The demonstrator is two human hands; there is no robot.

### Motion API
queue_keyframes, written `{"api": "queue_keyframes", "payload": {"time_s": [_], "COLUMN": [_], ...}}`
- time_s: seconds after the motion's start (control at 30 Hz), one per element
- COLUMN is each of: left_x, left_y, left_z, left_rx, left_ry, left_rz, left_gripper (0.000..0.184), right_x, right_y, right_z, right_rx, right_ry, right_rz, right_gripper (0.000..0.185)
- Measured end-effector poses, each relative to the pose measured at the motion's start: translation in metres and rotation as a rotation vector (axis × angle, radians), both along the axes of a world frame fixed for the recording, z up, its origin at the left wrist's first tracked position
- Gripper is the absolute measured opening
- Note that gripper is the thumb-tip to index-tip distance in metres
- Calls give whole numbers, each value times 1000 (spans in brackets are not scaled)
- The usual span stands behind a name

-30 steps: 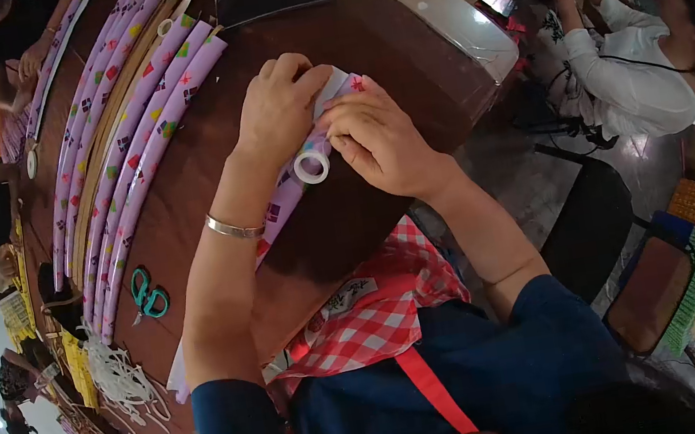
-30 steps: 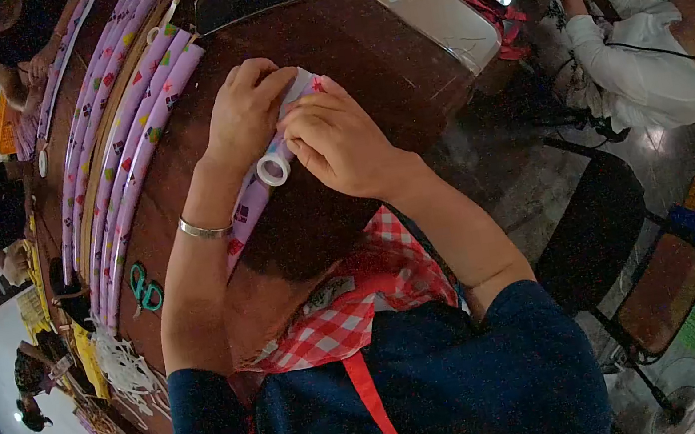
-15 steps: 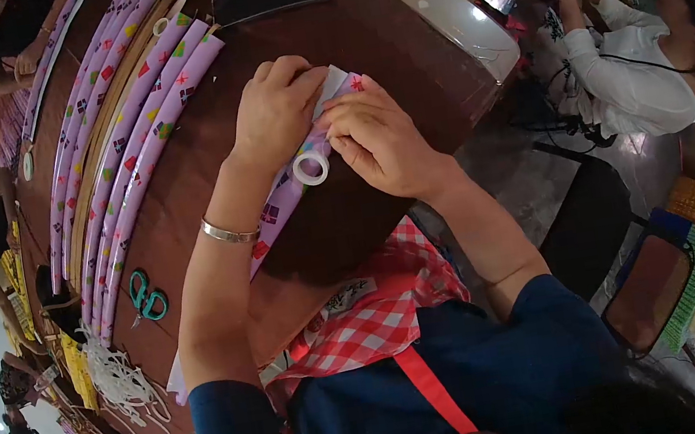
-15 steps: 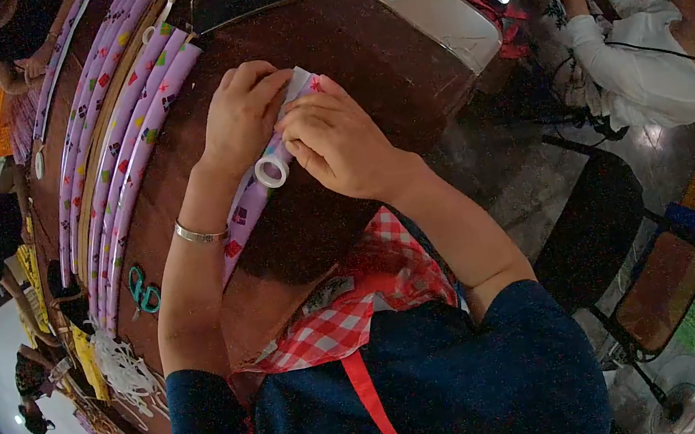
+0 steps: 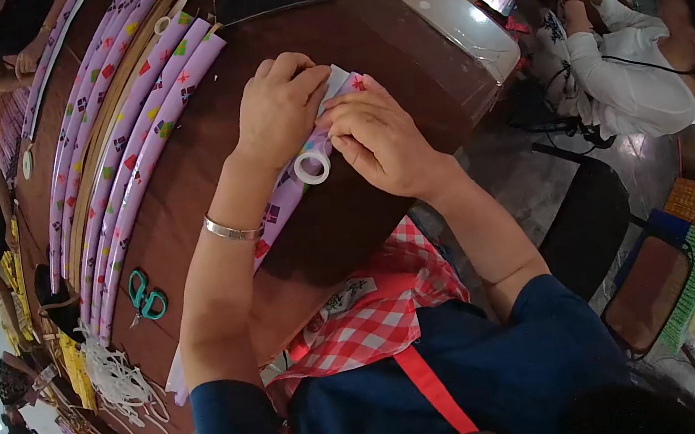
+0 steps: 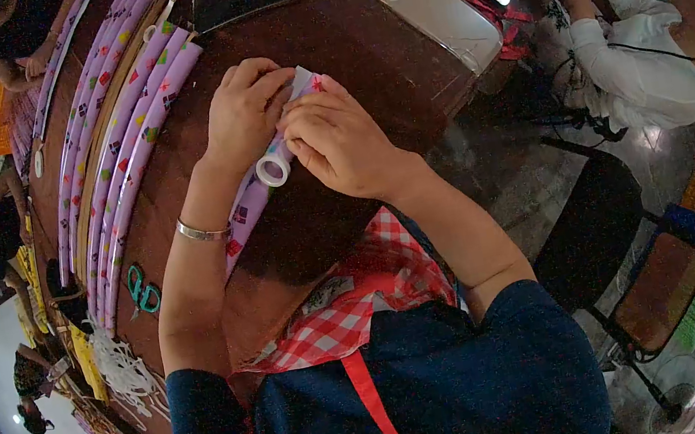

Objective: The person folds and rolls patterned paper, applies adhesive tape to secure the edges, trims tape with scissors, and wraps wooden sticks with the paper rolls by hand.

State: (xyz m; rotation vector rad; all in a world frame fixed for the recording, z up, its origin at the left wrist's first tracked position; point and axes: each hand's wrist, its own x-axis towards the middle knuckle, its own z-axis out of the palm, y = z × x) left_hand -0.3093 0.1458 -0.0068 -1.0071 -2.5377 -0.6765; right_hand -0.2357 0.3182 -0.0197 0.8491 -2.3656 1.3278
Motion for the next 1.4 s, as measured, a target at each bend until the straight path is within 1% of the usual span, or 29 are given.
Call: {"api": "queue_keyframes", "payload": {"time_s": [0.13, 0.23, 0.3, 0.33, 0.4, 0.43, 0.5, 0.57, 0.63, 0.67, 0.7, 0.77, 0.8, 0.83, 0.9, 0.93, 1.1, 1.17, 1.4], "left_x": [-1, -2, -1, 0, 8, 16, 37, 56, 68, 67, 60, 43, 35, 26, 11, 8, -6, -7, -11], "left_y": [0, -2, -4, -5, -7, -9, -13, -17, -15, -17, -16, -11, -8, -4, 5, 12, 18, 22, 24], "left_z": [3, 1, 1, 2, 8, 13, 26, 36, 45, 35, 33, 30, 31, 27, 20, 20, 14, 14, 15], "left_rx": [-15, 32, 123, 124, 310, 310, 421, 408, 382, 377, 382, 377, 447, 454, 89, 16, 13, -64, -122], "left_ry": [-12, -14, -82, -81, -254, -252, -491, -515, -627, -571, -567, -480, -581, -576, -375, -436, -455, -416, -362], "left_rz": [-18, -20, -8, -7, 97, 101, 227, 221, 185, 132, 140, 178, 199, 202, 209, 276, 266, 306, 276], "left_gripper": [12, 11, 9, 9, 7, 7, 6, 7, 7, 8, 8, 9, 11, 11, 14, 16, 20, 17, 15], "right_x": [0, 0, 0, 0, -1, -1, 0, 0, -1, -3, -4, -3, -3, -3, -3, -3, -4, -4, -4], "right_y": [0, 0, 1, 1, 1, 0, 0, -1, -3, -3, -3, -5, -4, -4, -4, -3, -4, -4, -4], "right_z": [1, 1, 1, 2, 3, 3, 3, 5, 6, 5, 5, 3, 3, 4, 2, 1, 1, 2, 4], "right_rx": [-6, -9, -17, -17, -17, -18, -10, -9, -10, 2, 14, 31, 22, 13, 34, 48, 12, 12, 23], "right_ry": [1, -7, -11, -10, 0, 1, 12, 42, 72, 79, 87, 100, 75, 51, 53, 53, 50, 48, 50], "right_rz": [0, -5, 4, 6, 4, 8, -11, -26, -35, -37, -40, -36, -23, -13, -15, -22, -27, -29, -24], "right_gripper": [9, 9, 9, 9, 9, 9, 8, 8, 8, 8, 8, 9, 9, 9, 9, 10, 10, 9, 9]}}
